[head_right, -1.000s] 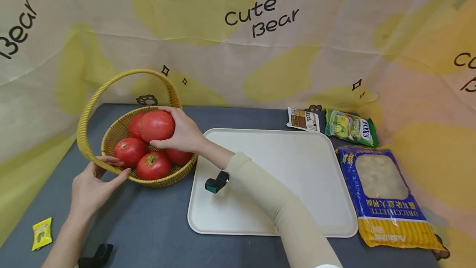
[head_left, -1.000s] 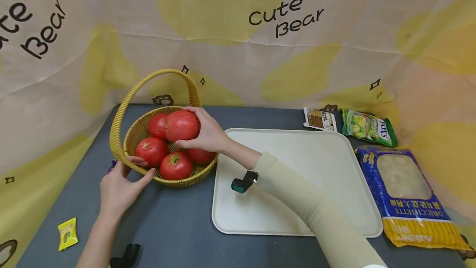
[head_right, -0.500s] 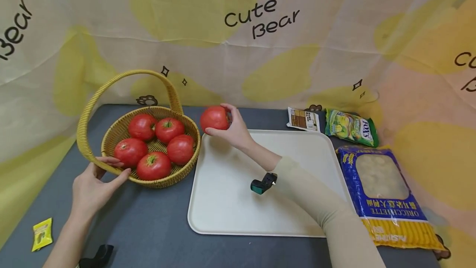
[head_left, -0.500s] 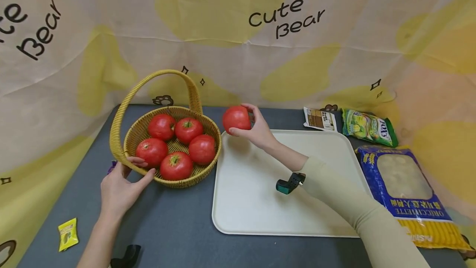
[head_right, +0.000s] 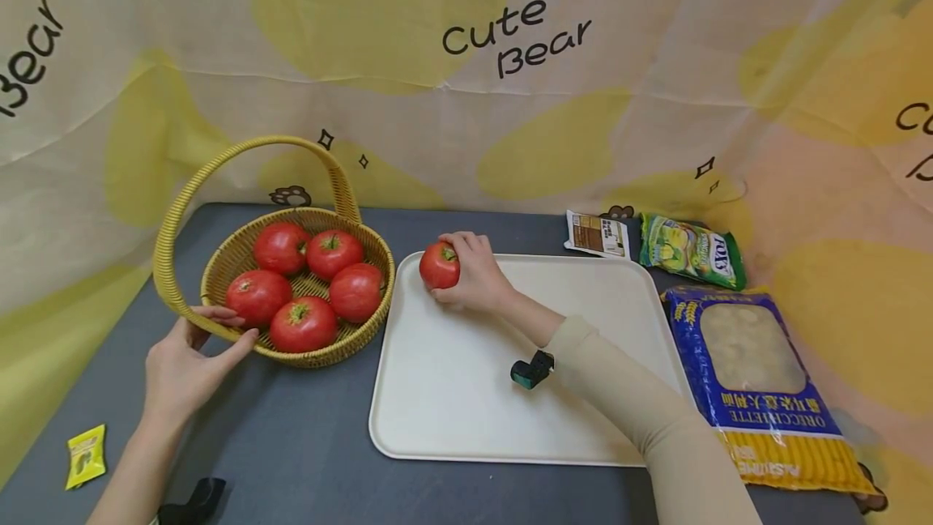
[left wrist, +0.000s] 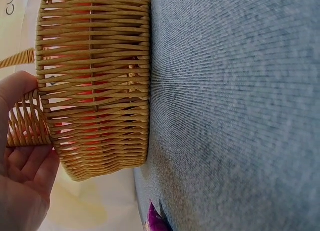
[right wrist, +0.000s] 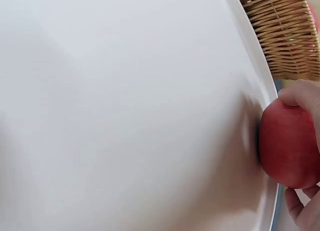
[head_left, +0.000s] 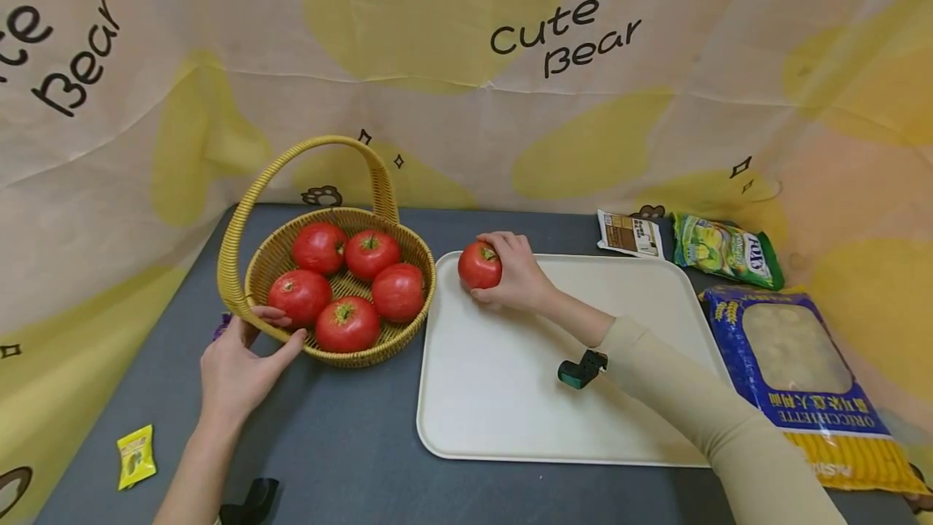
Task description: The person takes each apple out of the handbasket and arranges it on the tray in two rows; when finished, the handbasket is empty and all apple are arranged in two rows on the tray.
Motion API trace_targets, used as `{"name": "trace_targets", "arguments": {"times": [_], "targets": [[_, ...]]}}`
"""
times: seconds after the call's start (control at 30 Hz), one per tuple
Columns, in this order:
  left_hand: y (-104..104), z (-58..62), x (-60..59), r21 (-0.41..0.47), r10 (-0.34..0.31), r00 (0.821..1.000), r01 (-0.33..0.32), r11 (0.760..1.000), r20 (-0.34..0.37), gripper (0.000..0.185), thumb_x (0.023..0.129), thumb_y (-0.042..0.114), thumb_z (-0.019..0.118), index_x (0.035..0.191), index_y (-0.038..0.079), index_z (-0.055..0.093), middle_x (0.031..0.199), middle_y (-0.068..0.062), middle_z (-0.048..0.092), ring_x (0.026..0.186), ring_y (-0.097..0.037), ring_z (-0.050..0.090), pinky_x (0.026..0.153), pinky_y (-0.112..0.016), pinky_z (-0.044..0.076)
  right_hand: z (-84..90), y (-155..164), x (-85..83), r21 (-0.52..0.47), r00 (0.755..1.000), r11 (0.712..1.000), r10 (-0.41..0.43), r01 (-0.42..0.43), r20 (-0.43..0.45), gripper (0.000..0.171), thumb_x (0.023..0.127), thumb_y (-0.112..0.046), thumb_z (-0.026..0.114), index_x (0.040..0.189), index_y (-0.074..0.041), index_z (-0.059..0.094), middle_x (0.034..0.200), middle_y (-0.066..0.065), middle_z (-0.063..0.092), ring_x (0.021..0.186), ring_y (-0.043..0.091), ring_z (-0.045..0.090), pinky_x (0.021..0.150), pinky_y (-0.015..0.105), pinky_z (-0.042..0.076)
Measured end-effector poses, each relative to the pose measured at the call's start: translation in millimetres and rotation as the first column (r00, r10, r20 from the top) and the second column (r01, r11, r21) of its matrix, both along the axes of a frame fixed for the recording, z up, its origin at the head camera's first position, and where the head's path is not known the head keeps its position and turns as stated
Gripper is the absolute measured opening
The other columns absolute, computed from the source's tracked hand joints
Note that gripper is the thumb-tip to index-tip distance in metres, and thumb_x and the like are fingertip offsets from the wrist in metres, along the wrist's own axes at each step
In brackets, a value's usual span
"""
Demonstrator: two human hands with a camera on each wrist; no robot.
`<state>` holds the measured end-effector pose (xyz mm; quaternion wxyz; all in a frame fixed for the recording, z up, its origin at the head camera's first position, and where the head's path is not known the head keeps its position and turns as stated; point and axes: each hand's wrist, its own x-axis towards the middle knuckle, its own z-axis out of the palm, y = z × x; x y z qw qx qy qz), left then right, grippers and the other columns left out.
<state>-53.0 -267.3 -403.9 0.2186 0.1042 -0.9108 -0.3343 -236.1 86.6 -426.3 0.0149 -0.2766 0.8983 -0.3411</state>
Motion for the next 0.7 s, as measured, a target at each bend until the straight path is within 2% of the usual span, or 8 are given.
{"name": "trace_targets", "arguments": {"times": [0.17, 0.33, 0.53, 0.7], "targets": [[-0.4, -1.2, 0.1, 0.006, -0.005, 1.000, 0.005, 1.000, -0.011, 0.036, 0.075, 0.023, 0.082, 0.103, 0.011, 0.063, 0.092, -0.001, 0.069, 0.084, 0.008, 0.051, 0.079, -0.020, 0.037, -3.2, -2.8, 1.4, 0.024, 0.999, 0.999, 0.030, -0.029, -0.035, 0.086, 0.068, -0.029, 0.087, 0.140, -0.008, 0.045, 0.137, 0.011, 0.043, 0.122, 0.029, 0.033, 0.090, 0.046, 0.046], [-0.5, -2.3, 0.1, 0.018, -0.004, 1.000, 0.004, 1.000, -0.011, 0.037, 0.076, 0.022, 0.082, 0.104, 0.011, 0.062, 0.093, -0.001, 0.069, 0.085, 0.009, 0.051, 0.080, -0.014, 0.036, -4.8, -3.0, 2.5, 0.020, 0.999, 0.999, 0.034, -0.034, -0.040, 0.089, 0.069, -0.031, 0.087, 0.142, -0.008, 0.042, 0.139, 0.011, 0.041, 0.123, 0.029, 0.033, 0.090, 0.046, 0.046], [0.0, -2.7, 0.0, 0.025, -0.005, 1.000, 0.005, 1.000, -0.013, 0.037, 0.076, 0.021, 0.082, 0.105, 0.010, 0.061, 0.094, -0.002, 0.069, 0.087, 0.009, 0.051, 0.082, -0.009, 0.034, -7.7, 0.7, 4.0, -0.081, 0.999, 0.997, 0.010, -0.006, 0.047, 0.092, 0.070, -0.032, 0.086, 0.145, -0.010, 0.037, 0.141, 0.010, 0.041, 0.123, 0.027, 0.035, 0.091, 0.046, 0.045], [0.4, -4.2, 0.1, 0.020, -0.001, 1.000, 0.001, 1.000, -0.006, 0.037, 0.077, 0.022, 0.081, 0.105, 0.010, 0.061, 0.094, -0.001, 0.069, 0.087, 0.006, 0.051, 0.082, -0.010, 0.035, -9.2, 5.9, 5.4, -0.136, 0.991, 0.990, -0.017, 0.035, 0.131, 0.086, 0.073, -0.030, 0.083, 0.145, -0.010, 0.039, 0.139, 0.009, 0.043, 0.125, 0.025, 0.038, 0.093, 0.045, 0.046]]}}
